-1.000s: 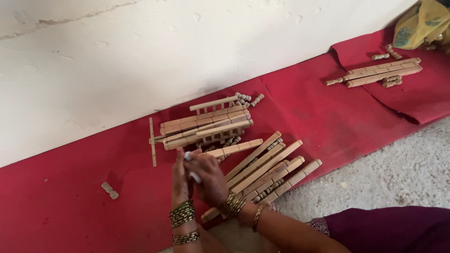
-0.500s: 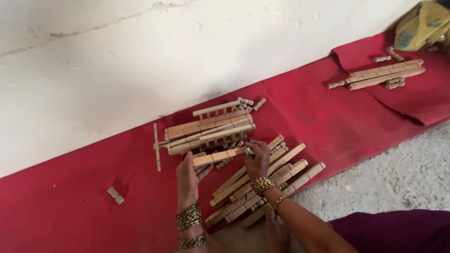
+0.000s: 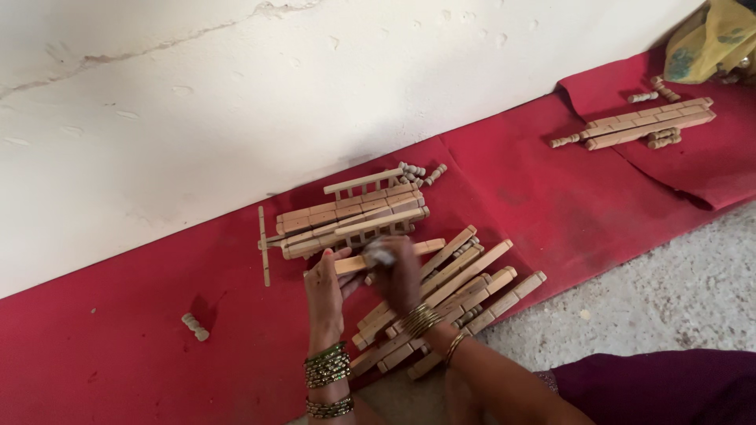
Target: The person sits on the floor and wipes wooden toy parts, including long bars, small beads and a wooden toy cart frame, one at a time with a cloth, setting each wiped piece back on the red mat.
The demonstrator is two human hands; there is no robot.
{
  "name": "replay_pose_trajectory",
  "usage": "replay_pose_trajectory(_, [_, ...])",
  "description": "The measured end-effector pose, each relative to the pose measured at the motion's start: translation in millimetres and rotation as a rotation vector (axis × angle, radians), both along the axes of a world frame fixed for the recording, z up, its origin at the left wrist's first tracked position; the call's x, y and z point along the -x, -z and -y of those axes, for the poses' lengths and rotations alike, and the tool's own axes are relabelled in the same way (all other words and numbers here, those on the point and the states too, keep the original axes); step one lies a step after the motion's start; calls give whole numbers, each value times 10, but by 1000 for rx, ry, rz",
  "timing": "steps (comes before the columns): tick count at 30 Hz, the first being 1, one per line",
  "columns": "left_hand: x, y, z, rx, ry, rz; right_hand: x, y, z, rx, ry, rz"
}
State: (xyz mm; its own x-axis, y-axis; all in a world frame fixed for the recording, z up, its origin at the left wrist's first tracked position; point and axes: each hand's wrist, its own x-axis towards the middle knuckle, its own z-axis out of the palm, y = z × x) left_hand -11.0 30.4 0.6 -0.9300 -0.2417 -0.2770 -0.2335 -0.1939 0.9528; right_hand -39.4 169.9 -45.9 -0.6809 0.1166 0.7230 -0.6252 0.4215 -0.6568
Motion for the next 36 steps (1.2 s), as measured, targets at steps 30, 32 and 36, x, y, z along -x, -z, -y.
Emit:
replay_pose_trajectory(30, [9, -102, 26, -91, 1, -59, -122, 150, -18, -96, 225, 203])
replay_pose_trajectory(32, [12, -3, 63, -71, -18, -77, -294, -95, 268, -122, 56, 76])
replay_pose_trajectory(36, [-6, 110, 115, -56, -39, -124, -467, -310, 458, -94, -142, 39])
